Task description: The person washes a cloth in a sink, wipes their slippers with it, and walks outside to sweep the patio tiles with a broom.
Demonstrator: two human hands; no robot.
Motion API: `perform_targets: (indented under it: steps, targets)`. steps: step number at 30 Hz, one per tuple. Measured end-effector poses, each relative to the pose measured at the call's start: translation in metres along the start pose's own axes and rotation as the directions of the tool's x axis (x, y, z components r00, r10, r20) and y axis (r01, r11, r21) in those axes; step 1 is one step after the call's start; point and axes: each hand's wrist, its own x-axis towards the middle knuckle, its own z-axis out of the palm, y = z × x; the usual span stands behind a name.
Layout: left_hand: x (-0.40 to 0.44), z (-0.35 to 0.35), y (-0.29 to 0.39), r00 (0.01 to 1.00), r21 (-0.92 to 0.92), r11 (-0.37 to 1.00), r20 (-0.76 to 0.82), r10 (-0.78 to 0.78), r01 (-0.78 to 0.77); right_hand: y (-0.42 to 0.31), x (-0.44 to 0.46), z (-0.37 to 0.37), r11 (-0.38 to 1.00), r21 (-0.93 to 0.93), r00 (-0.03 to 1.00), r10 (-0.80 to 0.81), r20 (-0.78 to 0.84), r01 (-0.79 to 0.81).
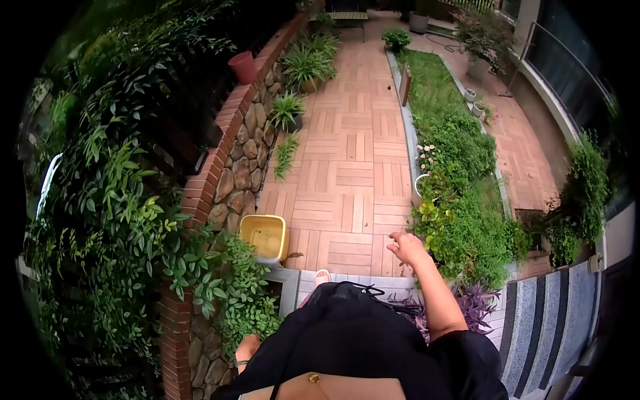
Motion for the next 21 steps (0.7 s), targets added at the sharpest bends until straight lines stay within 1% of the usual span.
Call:
perform_targets:
  steps: [1,2,3,4,5,6,7,8,9,11,12,14,16,17,18,19,20,21]
  targets:
    - [0.049,-0.035,0.018,0.994,0.047,0.995,-0.055,0.091,-0.088,0.002,0.018,-0.002,0.998,0.032,0.999,0.046,-0.019,-0.045]
    - [0.085,-0.073,0.040,0.978,0.098,0.980,-0.100,0.182,-0.173,0.009,0.032,-0.001,0.996,0.023,0.996,0.083,-0.022,-0.082]
    - [0.110,-0.124,0.074,0.955,0.106,0.963,-0.142,0.261,-0.248,0.019,0.042,0.000,0.993,0.013,0.992,0.121,-0.018,-0.121]
    - [0.133,-0.183,0.117,0.924,0.117,0.941,-0.181,0.336,-0.319,0.023,0.054,-0.005,0.984,0.042,0.985,0.174,-0.023,-0.173]
    - [0.151,-0.238,0.158,0.840,0.131,0.877,-0.252,0.480,-0.462,0.023,0.064,-0.014,0.972,0.074,0.974,0.226,-0.022,-0.224]
    - [0.164,-0.287,0.203,0.771,0.164,0.835,-0.323,0.548,-0.525,0.023,0.077,-0.023,0.954,0.142,0.961,0.273,-0.048,-0.264]
    - [0.175,-0.329,0.246,0.584,0.165,0.696,-0.430,0.688,-0.698,0.023,0.090,-0.030,0.935,0.190,0.944,0.319,-0.085,-0.299]
    - [0.176,-0.374,0.294,0.482,0.147,0.588,-0.434,0.761,-0.796,0.026,0.103,-0.035,0.913,0.237,0.923,0.367,-0.116,-0.333]
    - [0.175,-0.409,0.339,0.373,0.162,0.480,-0.438,0.818,-0.862,0.031,0.118,-0.036,0.904,0.247,0.918,0.382,-0.105,-0.348]
    - [0.183,-0.464,0.419,0.197,0.119,0.266,-0.405,0.893,-0.957,0.047,0.155,-0.037,0.851,0.373,0.870,0.458,-0.184,-0.370]
    - [0.192,-0.481,0.452,0.196,0.122,0.264,-0.399,0.896,-0.957,0.057,0.178,-0.039,0.847,0.379,0.867,0.463,-0.183,-0.373]
    - [0.223,-0.509,0.511,0.021,0.230,0.126,-0.414,0.910,-0.965,0.084,0.228,-0.043,0.795,0.399,0.820,0.551,-0.157,-0.458]
    - [0.280,-0.525,0.552,0.035,0.240,0.142,-0.401,0.916,-0.960,0.130,0.295,-0.043,0.779,0.394,0.808,0.573,-0.136,-0.487]
    - [0.313,-0.528,0.559,0.163,0.246,0.274,-0.392,0.905,-0.930,0.146,0.329,-0.047,0.776,0.355,0.796,0.592,-0.124,-0.522]
    - [0.347,-0.536,0.573,0.271,0.257,0.388,-0.394,0.878,-0.885,0.168,0.371,-0.061,0.775,0.311,0.782,0.608,-0.133,-0.550]
    - [0.381,-0.540,0.576,0.451,0.296,0.544,-0.329,0.830,-0.785,0.189,0.415,-0.070,0.776,0.310,0.792,0.601,-0.102,-0.549]
    - [0.409,-0.542,0.570,0.625,0.347,0.676,-0.261,0.736,-0.650,0.203,0.460,-0.084,0.823,0.296,0.829,0.541,-0.143,-0.486]
    - [0.425,-0.553,0.569,0.812,0.403,0.774,-0.114,0.572,-0.488,0.208,0.510,-0.105,0.862,0.283,0.861,0.478,-0.174,-0.421]
